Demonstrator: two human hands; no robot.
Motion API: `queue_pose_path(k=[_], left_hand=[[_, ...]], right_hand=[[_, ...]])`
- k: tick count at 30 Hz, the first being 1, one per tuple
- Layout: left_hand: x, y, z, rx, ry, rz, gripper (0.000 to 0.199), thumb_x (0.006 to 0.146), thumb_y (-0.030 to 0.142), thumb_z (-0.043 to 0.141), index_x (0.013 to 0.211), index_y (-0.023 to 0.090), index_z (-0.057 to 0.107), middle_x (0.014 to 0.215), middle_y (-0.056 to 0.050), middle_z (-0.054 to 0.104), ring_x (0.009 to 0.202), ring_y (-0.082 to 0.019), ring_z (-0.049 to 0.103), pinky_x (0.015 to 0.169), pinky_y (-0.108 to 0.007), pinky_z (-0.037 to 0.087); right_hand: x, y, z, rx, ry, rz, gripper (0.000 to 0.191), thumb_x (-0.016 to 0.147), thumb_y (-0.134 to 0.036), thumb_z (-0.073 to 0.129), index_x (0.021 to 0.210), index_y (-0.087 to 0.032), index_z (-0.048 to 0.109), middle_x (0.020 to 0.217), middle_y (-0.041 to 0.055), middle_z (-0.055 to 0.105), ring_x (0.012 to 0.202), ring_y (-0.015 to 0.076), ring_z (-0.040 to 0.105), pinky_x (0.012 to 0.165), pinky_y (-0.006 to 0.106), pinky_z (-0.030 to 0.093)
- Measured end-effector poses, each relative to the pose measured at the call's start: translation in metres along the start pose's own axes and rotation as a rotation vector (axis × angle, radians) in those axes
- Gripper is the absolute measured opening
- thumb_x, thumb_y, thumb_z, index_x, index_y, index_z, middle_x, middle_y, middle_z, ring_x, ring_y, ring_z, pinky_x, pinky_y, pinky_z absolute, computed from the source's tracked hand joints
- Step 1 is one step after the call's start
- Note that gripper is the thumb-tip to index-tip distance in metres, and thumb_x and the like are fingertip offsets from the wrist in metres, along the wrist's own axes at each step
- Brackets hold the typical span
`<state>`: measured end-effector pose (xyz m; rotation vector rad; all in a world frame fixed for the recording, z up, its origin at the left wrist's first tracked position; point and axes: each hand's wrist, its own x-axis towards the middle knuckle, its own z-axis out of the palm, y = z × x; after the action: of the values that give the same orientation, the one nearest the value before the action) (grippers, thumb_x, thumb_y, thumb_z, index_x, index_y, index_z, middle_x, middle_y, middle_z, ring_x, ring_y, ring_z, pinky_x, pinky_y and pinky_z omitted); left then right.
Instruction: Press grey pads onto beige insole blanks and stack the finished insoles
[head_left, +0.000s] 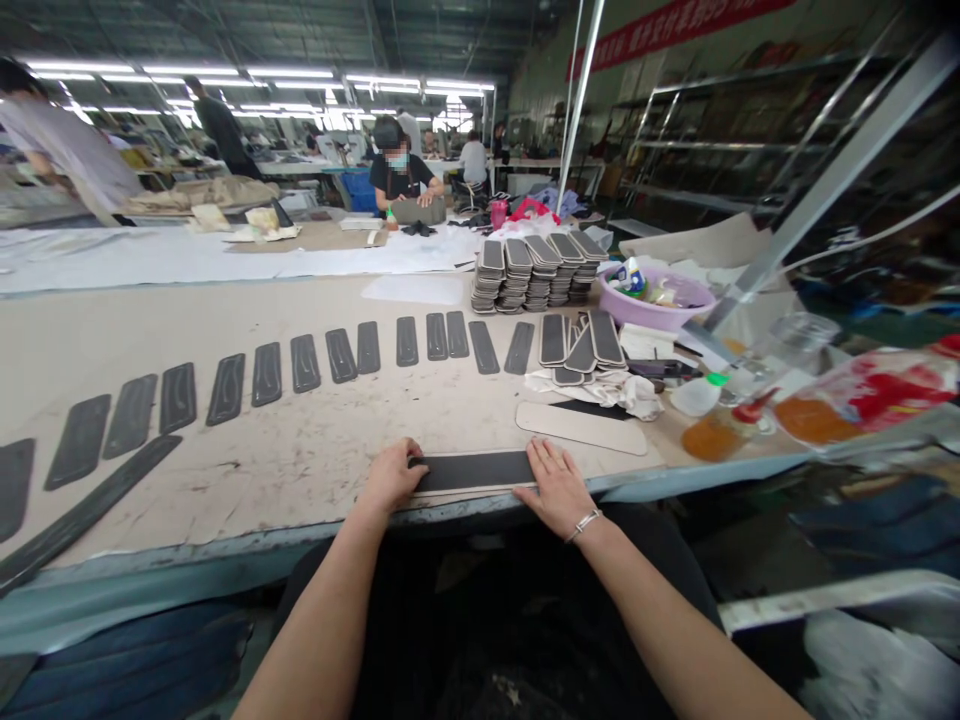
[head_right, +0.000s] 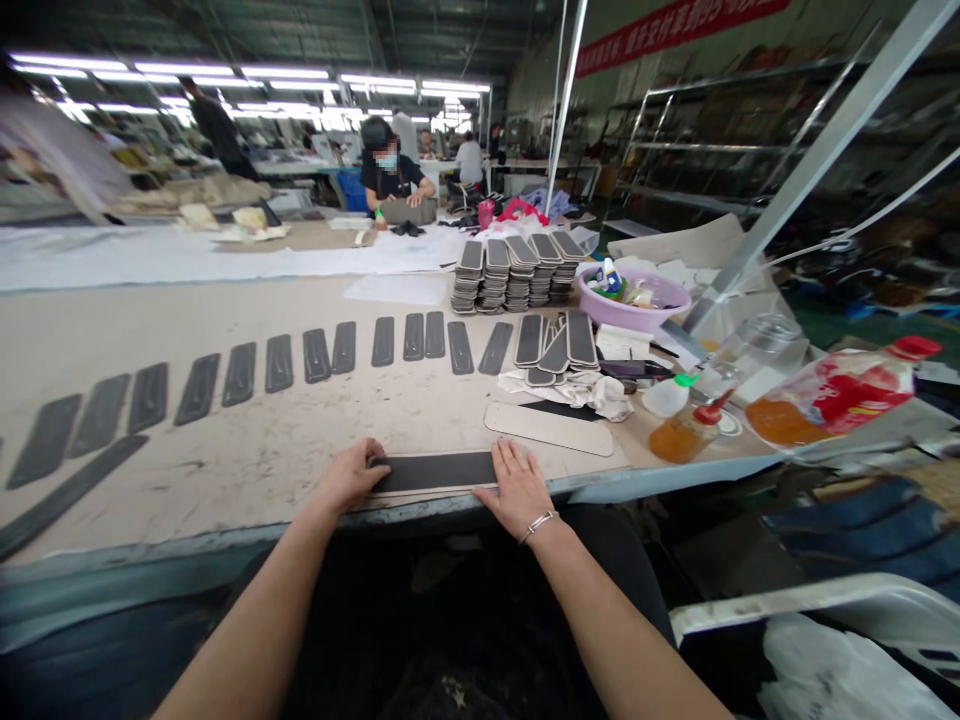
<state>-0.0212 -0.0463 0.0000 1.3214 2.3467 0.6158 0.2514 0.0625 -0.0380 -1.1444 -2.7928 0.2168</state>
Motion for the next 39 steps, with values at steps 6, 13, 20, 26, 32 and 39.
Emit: queue_pose_path(k=[6, 13, 20, 26, 32, 39], left_hand=[[-0.005, 0.003, -0.001, -0.739, 0.034, 0.029, 0.055, 0.066, 0.035, 0.062, 0.117, 0.018, 0.052, 0.074, 0.002, 0.059, 0.070, -0.013, 0.055, 0.064, -0.023, 0.041], [-0.005, 0.003, -0.001, -1.149, -0.043, -0.137, 0.045, 0.057, 0.042, 0.071, 0.092, 0.015, 0.065, 0.089, -0.003, 0.065, 0.078, -0.015, 0.056, 0.067, -0.024, 0.045], [-0.003, 0.008, 0.002, -1.135, -0.032, -0.215, 0.048, 0.049, 0.043, 0.075, 0.086, 0.015, 0.065, 0.082, -0.003, 0.066, 0.075, -0.015, 0.057, 0.066, -0.024, 0.046], [-0.003, 0.008, -0.003, -1.039, -0.058, -0.182, 0.047, 0.049, 0.047, 0.073, 0.083, 0.015, 0.066, 0.082, -0.004, 0.067, 0.079, -0.018, 0.059, 0.067, -0.025, 0.046], [-0.003, 0.001, 0.004, -1.069, -0.300, -0.208, 0.036, 0.063, 0.041, 0.068, 0.088, 0.015, 0.064, 0.081, -0.004, 0.067, 0.068, -0.015, 0.060, 0.059, -0.024, 0.046], [-0.004, 0.012, 0.008, -1.068, -0.263, -0.216, 0.048, 0.069, 0.051, 0.060, 0.100, 0.014, 0.058, 0.082, -0.008, 0.068, 0.072, -0.018, 0.064, 0.065, -0.027, 0.049]], right_hand=[[0.005, 0.005, -0.006, 0.408, 0.250, 0.152, 0.068, 0.082, -0.046, 0.043, 0.137, -0.010, 0.028, 0.132, 0.0156, 0.042, 0.119, 0.0242, 0.041, 0.099, 0.040, 0.033], [0.008, 0.011, -0.019, 0.911, 0.255, 0.391, 0.047, 0.082, -0.050, 0.041, 0.113, -0.018, 0.053, 0.083, 0.0030, 0.063, 0.078, 0.0168, 0.059, 0.073, 0.029, 0.048], [0.007, 0.012, -0.027, 1.257, 0.219, 0.421, 0.036, 0.075, -0.053, 0.049, 0.075, -0.018, 0.056, 0.063, -0.0021, 0.052, 0.055, 0.0115, 0.051, 0.053, 0.023, 0.046], [0.001, 0.015, -0.031, 1.321, 0.222, 0.351, 0.037, 0.075, -0.050, 0.054, 0.060, -0.018, 0.045, 0.050, -0.0059, 0.041, 0.044, 0.0077, 0.046, 0.044, 0.019, 0.038], [0.000, 0.020, -0.042, 1.541, 0.024, 0.278, 0.039, 0.079, -0.055, 0.048, 0.073, -0.017, 0.050, 0.053, -0.0057, 0.046, 0.037, 0.0049, 0.039, 0.039, 0.018, 0.038], [0.013, 0.043, -0.070, 1.577, 0.047, 0.319, 0.031, 0.074, -0.046, 0.062, 0.076, -0.016, 0.054, 0.054, -0.0038, 0.052, 0.038, 0.0048, 0.041, 0.039, 0.017, 0.041]])
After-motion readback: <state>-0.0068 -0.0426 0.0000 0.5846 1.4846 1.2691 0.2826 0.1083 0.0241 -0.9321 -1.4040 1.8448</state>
